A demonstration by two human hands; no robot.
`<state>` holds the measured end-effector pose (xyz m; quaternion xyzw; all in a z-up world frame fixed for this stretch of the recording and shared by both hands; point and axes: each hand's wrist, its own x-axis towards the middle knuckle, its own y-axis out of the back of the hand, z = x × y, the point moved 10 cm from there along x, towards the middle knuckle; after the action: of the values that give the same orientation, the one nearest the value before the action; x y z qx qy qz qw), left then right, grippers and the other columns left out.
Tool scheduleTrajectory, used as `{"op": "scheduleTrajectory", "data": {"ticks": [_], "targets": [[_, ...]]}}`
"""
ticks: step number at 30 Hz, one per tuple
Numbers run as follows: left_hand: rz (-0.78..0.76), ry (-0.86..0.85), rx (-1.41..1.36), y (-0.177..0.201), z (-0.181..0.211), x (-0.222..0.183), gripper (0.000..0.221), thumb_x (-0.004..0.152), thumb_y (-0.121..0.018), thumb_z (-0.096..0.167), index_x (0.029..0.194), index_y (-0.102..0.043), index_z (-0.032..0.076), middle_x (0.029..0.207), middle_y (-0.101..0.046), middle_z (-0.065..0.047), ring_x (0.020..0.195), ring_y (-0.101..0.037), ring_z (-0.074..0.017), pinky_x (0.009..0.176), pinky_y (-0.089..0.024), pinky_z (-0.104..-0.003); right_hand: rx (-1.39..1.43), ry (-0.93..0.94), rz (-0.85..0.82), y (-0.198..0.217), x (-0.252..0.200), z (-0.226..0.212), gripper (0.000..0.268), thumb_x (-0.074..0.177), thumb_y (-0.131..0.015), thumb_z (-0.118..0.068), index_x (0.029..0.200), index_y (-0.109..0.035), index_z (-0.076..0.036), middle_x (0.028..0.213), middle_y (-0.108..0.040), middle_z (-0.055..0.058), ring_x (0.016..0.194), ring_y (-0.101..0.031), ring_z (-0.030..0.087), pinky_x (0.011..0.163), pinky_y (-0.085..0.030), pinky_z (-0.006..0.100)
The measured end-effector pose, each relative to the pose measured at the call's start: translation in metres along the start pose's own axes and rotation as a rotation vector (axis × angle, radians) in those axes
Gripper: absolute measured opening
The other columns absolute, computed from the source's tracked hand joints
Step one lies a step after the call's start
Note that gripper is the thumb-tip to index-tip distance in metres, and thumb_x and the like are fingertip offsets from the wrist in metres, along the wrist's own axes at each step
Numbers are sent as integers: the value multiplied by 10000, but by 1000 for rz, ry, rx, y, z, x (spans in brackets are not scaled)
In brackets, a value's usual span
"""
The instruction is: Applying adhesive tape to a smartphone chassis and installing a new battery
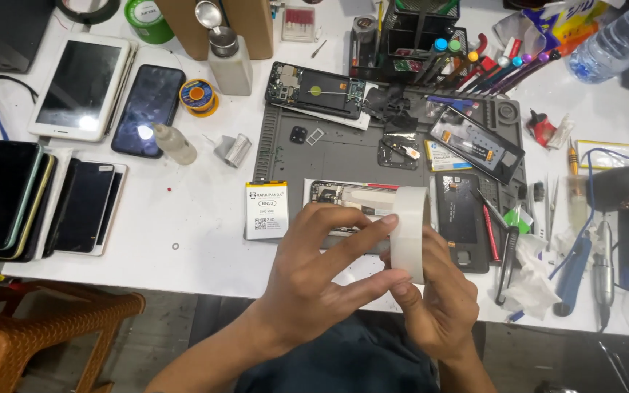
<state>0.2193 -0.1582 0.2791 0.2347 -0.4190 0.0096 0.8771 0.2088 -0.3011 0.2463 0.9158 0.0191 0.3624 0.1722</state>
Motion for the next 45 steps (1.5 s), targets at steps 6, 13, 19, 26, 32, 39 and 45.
{"op": "scheduleTrajectory", "data": {"ticks": [6, 13, 19, 26, 32, 39, 45], "targets": [[4, -32, -43, -8, 8, 2, 324, 943, -826, 202, 1198, -690, 55, 1040, -636, -102, 911, -667, -259, 845, -568, -386, -287, 92, -36, 7, -13, -2, 152, 985, -561, -93, 1000, -606, 52, 914, -691, 146, 878, -670, 313, 1080, -499, 564], [-39, 155, -293, -28, -7, 3, 101, 885, -806, 87, 927, -726, 40, 891, -654, -70, 808, -631, -207, 778, -526, -303, -293, 63, -80, 11, -28, -2, 144, 971, -586, -116, 942, -616, 22, 888, -704, 147, 816, -668, 306, 999, -526, 544], [-239, -56, -281, -66, 12, -27, 127, 931, -758, 43, 910, -636, 14, 866, -597, -107, 760, -601, -269, 698, -501, -370, -47, -225, -81, 19, -82, 15, 286, 1006, -548, -223, 920, -631, 36, 822, -645, 124, 739, -639, 244, 718, -537, 336], [-293, 228, -425, -101, -15, -56, 75, 921, -740, 70, 918, -679, 27, 899, -650, -80, 830, -643, -205, 778, -552, -302, -120, -594, 23, 26, -149, 60, 268, 942, -665, -261, 1094, -700, -43, 869, -720, 3, 688, -626, 81, 636, -496, 214], [-346, 629, -401, -103, -66, -69, 51, 860, -795, 136, 852, -744, 140, 902, -727, 20, 843, -700, -110, 818, -530, -237, -406, -381, -82, 31, -83, 36, 226, 889, -760, -168, 1023, -699, 3, 790, -691, 60, 669, -610, 183, 690, -520, 299], [-326, 679, -518, -107, -86, -84, 78, 838, -790, 52, 885, -741, 89, 903, -714, -33, 809, -665, -127, 763, -599, -233, -487, -277, -154, 16, -83, 44, 286, 881, -812, -179, 1052, -681, 8, 784, -656, 65, 671, -581, 207, 699, -481, 337], [-421, 563, -323, -106, -89, -113, 232, 815, -800, 77, 995, -667, 137, 931, -736, 47, 823, -721, -63, 740, -578, -186, -614, -135, -187, 2, -97, 42, 165, 962, -705, -188, 1004, -676, -31, 892, -682, 61, 844, -630, 276, 882, -480, 420]]}}
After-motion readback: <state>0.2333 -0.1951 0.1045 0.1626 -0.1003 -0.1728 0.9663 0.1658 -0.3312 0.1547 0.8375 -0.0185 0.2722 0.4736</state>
